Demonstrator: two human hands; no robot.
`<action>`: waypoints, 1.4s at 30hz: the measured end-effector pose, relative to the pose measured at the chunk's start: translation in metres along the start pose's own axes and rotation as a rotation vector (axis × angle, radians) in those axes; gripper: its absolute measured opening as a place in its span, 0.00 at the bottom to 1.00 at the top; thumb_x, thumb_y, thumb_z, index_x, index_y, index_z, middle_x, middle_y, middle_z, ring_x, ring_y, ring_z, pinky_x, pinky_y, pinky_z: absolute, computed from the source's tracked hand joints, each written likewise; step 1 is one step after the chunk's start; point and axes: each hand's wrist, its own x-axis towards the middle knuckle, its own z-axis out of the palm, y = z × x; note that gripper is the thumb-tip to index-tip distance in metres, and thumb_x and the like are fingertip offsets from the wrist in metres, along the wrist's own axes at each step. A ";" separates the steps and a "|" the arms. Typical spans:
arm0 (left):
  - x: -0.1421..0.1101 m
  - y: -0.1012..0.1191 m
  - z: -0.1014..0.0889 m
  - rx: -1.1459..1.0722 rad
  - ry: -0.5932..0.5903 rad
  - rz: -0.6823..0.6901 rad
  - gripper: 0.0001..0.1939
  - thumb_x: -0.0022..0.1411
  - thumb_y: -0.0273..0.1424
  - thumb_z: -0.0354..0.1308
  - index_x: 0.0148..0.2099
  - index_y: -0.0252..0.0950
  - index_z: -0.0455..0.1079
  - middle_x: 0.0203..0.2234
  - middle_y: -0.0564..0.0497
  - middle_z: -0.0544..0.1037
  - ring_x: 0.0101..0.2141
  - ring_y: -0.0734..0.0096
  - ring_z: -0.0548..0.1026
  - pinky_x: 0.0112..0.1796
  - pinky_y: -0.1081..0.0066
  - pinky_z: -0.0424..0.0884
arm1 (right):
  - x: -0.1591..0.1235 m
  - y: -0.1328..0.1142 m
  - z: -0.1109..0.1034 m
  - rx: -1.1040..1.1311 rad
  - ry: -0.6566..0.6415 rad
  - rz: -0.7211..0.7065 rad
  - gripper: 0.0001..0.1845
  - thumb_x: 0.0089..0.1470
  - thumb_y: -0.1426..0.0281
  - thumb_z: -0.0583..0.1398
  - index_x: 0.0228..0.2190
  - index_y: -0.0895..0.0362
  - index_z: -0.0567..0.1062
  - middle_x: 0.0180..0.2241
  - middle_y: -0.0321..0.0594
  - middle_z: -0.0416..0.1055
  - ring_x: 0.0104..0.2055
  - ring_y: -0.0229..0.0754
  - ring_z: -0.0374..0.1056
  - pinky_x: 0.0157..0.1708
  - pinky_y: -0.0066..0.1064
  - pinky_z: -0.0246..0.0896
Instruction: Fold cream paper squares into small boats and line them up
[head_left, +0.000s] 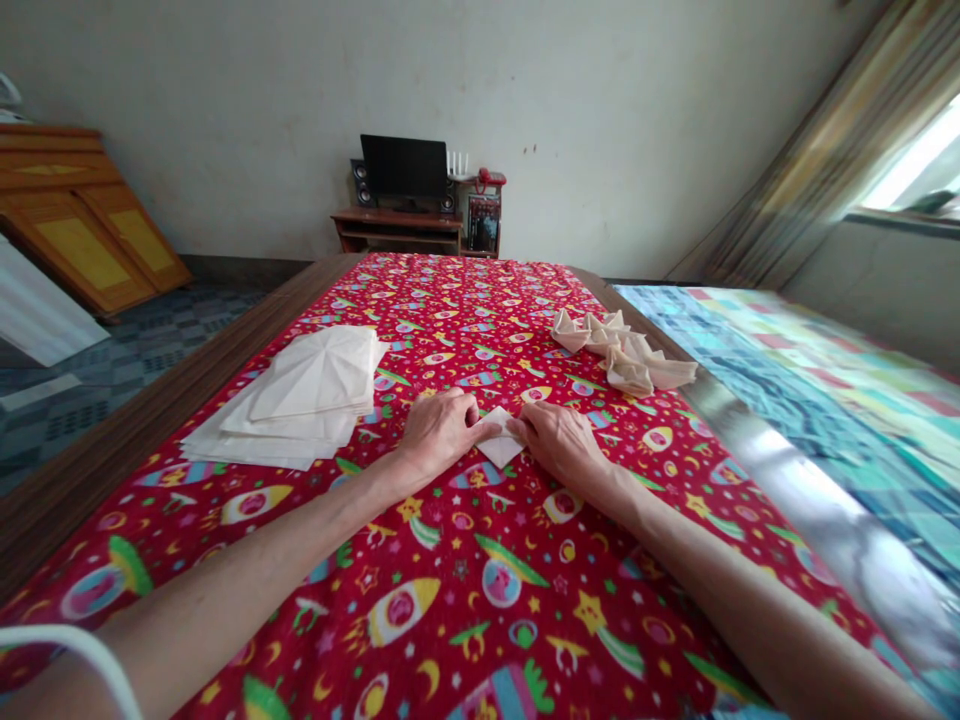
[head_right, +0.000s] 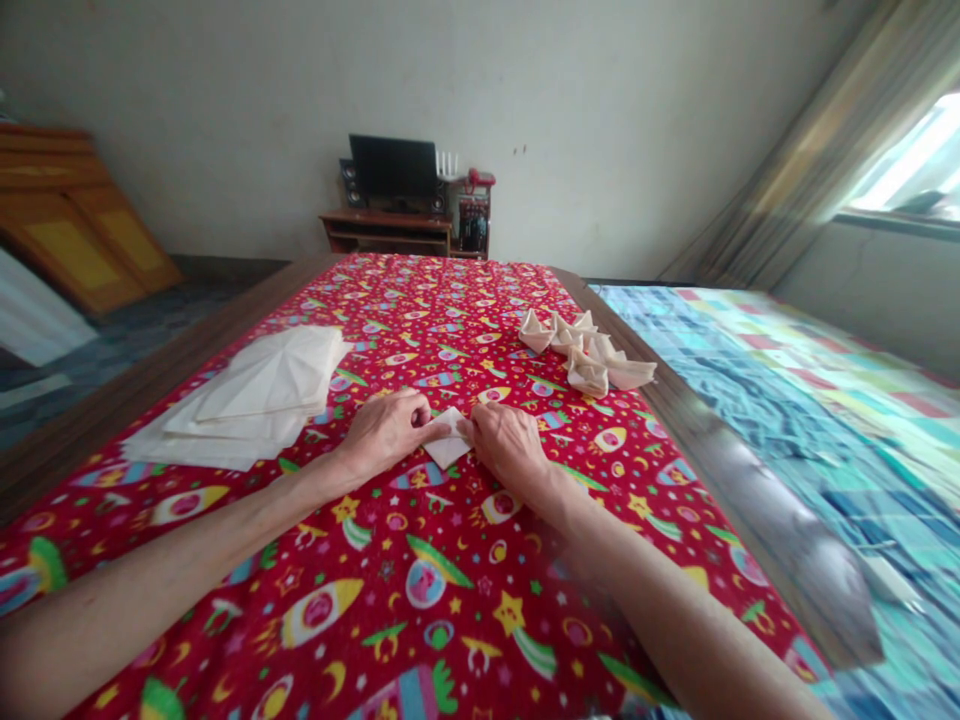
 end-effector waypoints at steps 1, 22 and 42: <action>0.000 0.000 0.000 -0.001 0.001 0.004 0.18 0.56 0.48 0.57 0.27 0.38 0.68 0.25 0.54 0.73 0.27 0.70 0.71 0.30 0.71 0.59 | 0.000 0.000 0.000 0.002 0.002 0.003 0.15 0.61 0.60 0.52 0.29 0.55 0.71 0.29 0.38 0.73 0.28 0.37 0.67 0.25 0.29 0.40; -0.003 -0.016 -0.003 -0.026 0.002 0.028 0.11 0.55 0.40 0.61 0.32 0.38 0.67 0.30 0.53 0.72 0.34 0.69 0.71 0.33 0.72 0.62 | -0.008 0.000 0.000 0.111 0.113 0.016 0.08 0.56 0.69 0.53 0.29 0.55 0.70 0.29 0.37 0.72 0.29 0.36 0.64 0.27 0.27 0.46; -0.008 -0.017 -0.006 -0.039 0.014 0.023 0.10 0.56 0.38 0.61 0.31 0.38 0.67 0.31 0.53 0.73 0.35 0.68 0.71 0.34 0.71 0.63 | -0.017 0.016 -0.009 0.179 -0.044 -0.532 0.30 0.52 0.82 0.49 0.56 0.56 0.64 0.58 0.44 0.61 0.60 0.45 0.56 0.57 0.43 0.55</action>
